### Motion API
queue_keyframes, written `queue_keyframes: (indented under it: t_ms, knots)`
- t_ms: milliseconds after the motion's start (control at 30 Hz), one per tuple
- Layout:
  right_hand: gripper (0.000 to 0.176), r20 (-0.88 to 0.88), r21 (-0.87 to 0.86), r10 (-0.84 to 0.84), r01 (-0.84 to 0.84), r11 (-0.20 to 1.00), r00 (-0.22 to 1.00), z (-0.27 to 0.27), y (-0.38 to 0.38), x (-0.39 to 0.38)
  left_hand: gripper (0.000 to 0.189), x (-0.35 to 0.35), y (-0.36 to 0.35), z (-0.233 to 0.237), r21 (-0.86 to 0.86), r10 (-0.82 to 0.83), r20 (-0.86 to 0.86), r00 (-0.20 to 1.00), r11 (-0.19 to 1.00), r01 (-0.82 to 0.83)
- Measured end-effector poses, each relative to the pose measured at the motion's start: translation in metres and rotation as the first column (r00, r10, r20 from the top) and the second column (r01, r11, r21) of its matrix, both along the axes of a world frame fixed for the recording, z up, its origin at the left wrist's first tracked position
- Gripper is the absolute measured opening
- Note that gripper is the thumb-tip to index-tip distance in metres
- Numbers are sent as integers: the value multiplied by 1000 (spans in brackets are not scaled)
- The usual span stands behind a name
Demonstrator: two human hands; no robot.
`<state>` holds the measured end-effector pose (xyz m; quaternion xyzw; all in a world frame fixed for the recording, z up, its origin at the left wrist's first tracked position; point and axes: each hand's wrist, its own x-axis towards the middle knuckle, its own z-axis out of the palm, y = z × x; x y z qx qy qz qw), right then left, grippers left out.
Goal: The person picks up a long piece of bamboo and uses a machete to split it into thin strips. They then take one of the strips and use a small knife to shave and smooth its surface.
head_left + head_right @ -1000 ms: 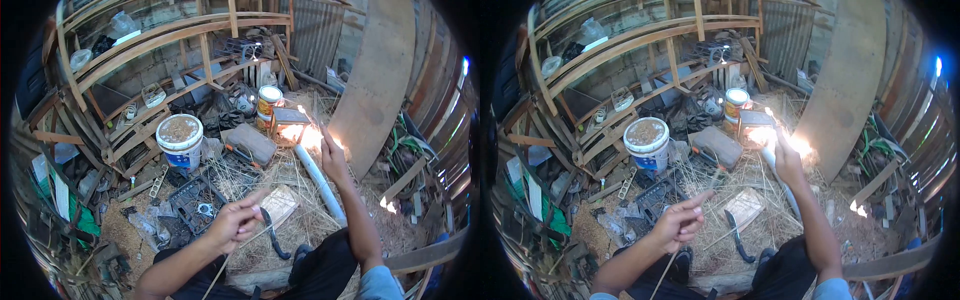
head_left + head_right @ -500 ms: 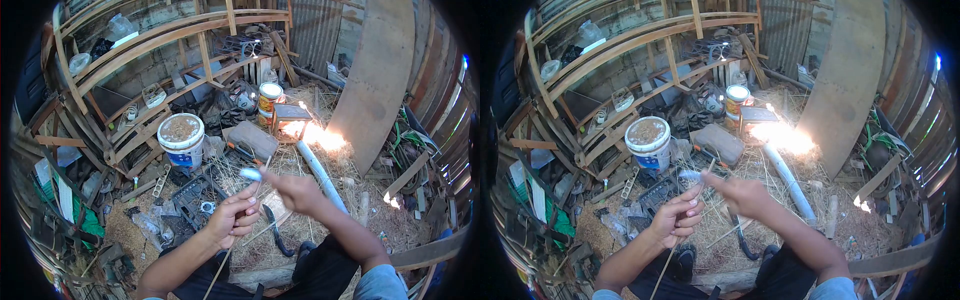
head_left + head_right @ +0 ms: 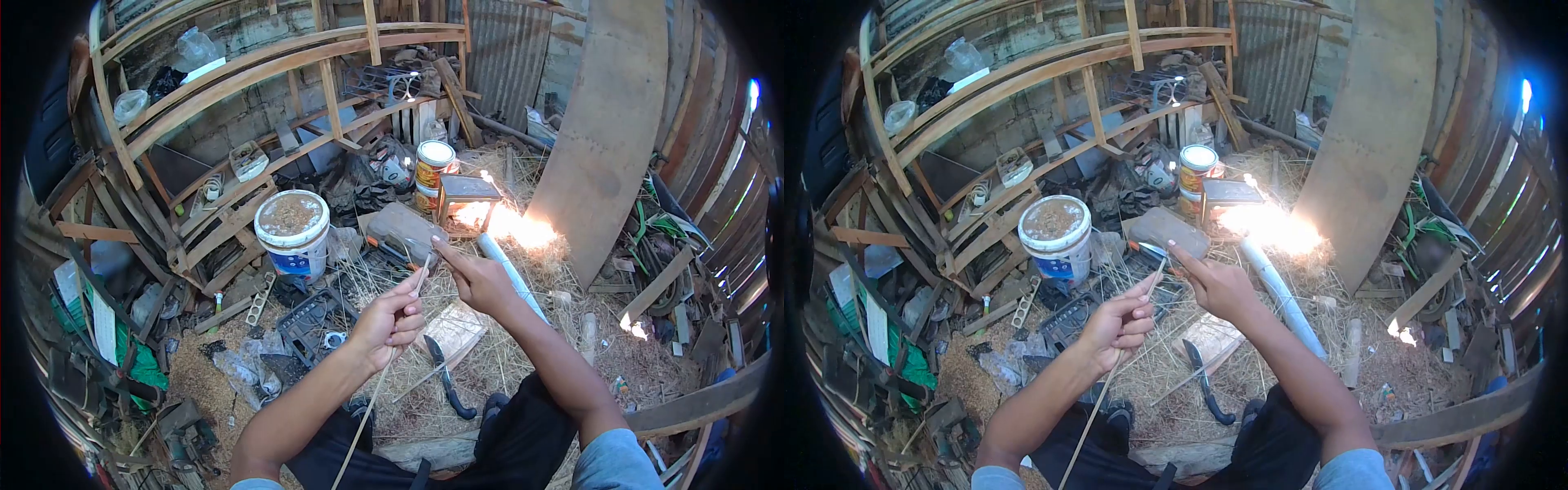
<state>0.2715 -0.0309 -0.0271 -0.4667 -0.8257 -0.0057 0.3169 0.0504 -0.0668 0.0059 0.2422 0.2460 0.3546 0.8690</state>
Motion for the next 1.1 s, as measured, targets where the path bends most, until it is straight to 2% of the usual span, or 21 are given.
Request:
queue_keyframes:
  t_ms: [33,133,167,200,233,267,333,367,400,433,467,500,567,667,767,900,1100]
  knots:
    - [58,1,0,2,-2,1000,1000,0,1,0,57,1,1,1,-6,3,-3,1000,1000,-3]
    - [56,66,-103,-249,255,962,966,-34,26,13,56,2,-3,5,48,-30,-46,999,998,32]
    - [53,28,-16,-248,249,968,968,-65,56,56,55,1,-19,18,90,-62,-94,994,993,71]
    - [49,-85,-65,-307,302,951,948,-67,57,89,55,0,-33,26,122,-96,-148,984,986,114]
    - [47,-201,-114,-362,345,932,910,-68,57,121,54,-3,-40,28,118,-107,-88,990,986,117]
    - [45,-337,-288,-475,392,874,813,-39,44,132,54,-8,-36,29,168,-71,-126,990,981,92]
    - [44,-489,-336,-482,353,873,727,-33,46,124,53,-15,-33,20,238,9,-170,985,971,32]
    - [44,-566,-368,-492,331,869,662,-39,43,116,52,-16,-29,18,180,34,-108,994,984,-14]
    - [43,-377,-314,-509,410,856,774,-44,43,102,52,-16,-26,13,191,37,-113,993,981,-14]
    - [37,-465,-1,-224,253,968,856,-53,42,80,52,-16,-25,8,201,38,-124,992,979,-12]
    - [32,-450,-120,-200,164,979,870,-25,15,47,51,-18,-26,6,211,38,-134,990,977,-9]
    - [30,-363,-321,-255,136,937,896,2,-11,23,52,-18,-27,6,212,24,-116,993,977,2]
    - [26,-427,-192,-16,-73,979,904,-1,-25,-5,52,-17,-29,9,214,43,-131,990,977,-14]
    - [26,-451,-102,177,-248,963,875,0,-44,-28,52,-15,-35,16,187,92,-180,979,981,-58]
    - [27,-314,-84,216,-254,964,924,4,-53,-34,52,-17,-37,13,226,90,-204,975,973,-42]
    - [27,-245,-71,267,-292,954,932,2,-54,-32,53,-18,-39,6,273,61,-241,969,962,8]
    - [26,-231,-106,325,-355,929,917,10,-56,-26,31,-17,-48,5,317,50,-274,960,947,41]
